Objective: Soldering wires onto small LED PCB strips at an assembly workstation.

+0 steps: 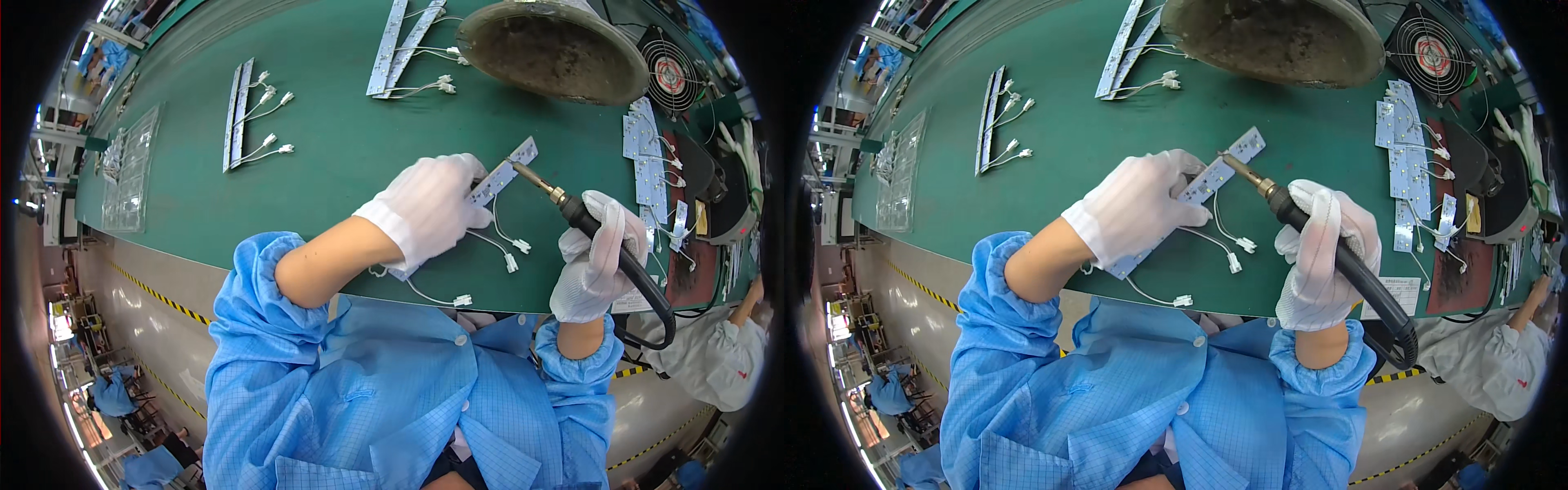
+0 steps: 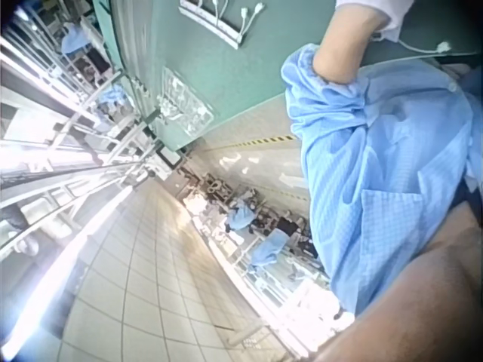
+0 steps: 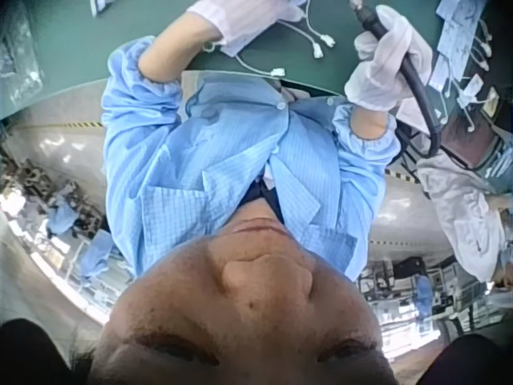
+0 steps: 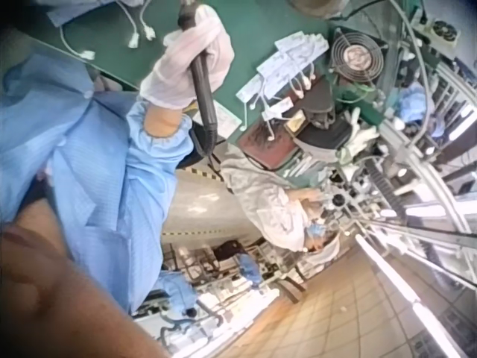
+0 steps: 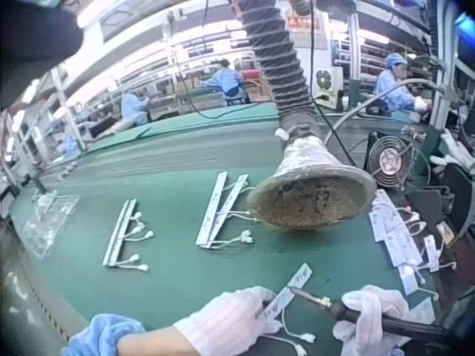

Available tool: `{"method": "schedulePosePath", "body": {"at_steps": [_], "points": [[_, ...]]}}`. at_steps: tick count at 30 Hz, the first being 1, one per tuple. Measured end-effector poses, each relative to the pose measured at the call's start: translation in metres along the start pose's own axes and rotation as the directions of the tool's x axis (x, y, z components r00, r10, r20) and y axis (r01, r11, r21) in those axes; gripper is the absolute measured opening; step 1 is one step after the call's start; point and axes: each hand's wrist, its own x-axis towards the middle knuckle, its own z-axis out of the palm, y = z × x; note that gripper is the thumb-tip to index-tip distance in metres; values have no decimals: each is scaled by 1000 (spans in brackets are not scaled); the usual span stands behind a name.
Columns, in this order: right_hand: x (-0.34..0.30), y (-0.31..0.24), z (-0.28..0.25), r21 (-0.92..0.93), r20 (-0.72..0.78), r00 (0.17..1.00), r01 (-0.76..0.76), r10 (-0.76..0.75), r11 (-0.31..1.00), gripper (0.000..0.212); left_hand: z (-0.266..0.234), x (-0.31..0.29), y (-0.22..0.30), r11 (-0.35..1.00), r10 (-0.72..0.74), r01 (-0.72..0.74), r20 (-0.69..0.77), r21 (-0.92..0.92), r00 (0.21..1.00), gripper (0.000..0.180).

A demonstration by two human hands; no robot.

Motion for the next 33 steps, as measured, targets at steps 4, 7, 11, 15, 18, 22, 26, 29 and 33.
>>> {"method": "schedulePosePath", "body": {"at_steps": [4, 7, 11, 15, 18, 22, 26, 29, 33], "points": [[-1, -4, -5, 183, 98, 994, -56, 38, 981, 42, -5, 5, -4, 989, -69, 70, 13, -128, 998, 33], [-4, -3, -5, 344, 160, 981, -160, 110, 925, 37, 6, 8, -14, 961, 27, -71, -164, -269, 986, 33], [-5, -4, -3, 442, 184, 973, -210, 142, 872, 34, 6, 6, -15, 974, 153, -180, -191, -138, 970, 31], [-6, -3, -3, 380, 173, 975, -195, 138, 904, 29, 4, 7, -11, 985, 89, -107, -130, -137, 987, 26], [-10, -2, 0, 402, 147, 979, -192, 144, 895, 26, 6, 6, -13, 980, 183, -193, -148, -54, 972, 25], [-5, -6, -4, 438, 176, 962, -266, 209, 859, 22, 5, 5, -14, 969, 245, -240, -155, 49, 957, 25], [-5, -8, -3, 477, 193, 943, -331, 271, 814, 20, 6, 7, -14, 980, 193, -198, -154, -15, 969, 26], [-1, -7, -4, 506, 233, 940, -336, 250, 794, 19, 6, 6, -14, 985, 168, -173, -148, -24, 975, 27], [-1, -1, -1, 408, 157, 983, -154, 97, 900, 23, 5, 6, -11, 985, 175, -174, -153, 23, 973, 29]]}}
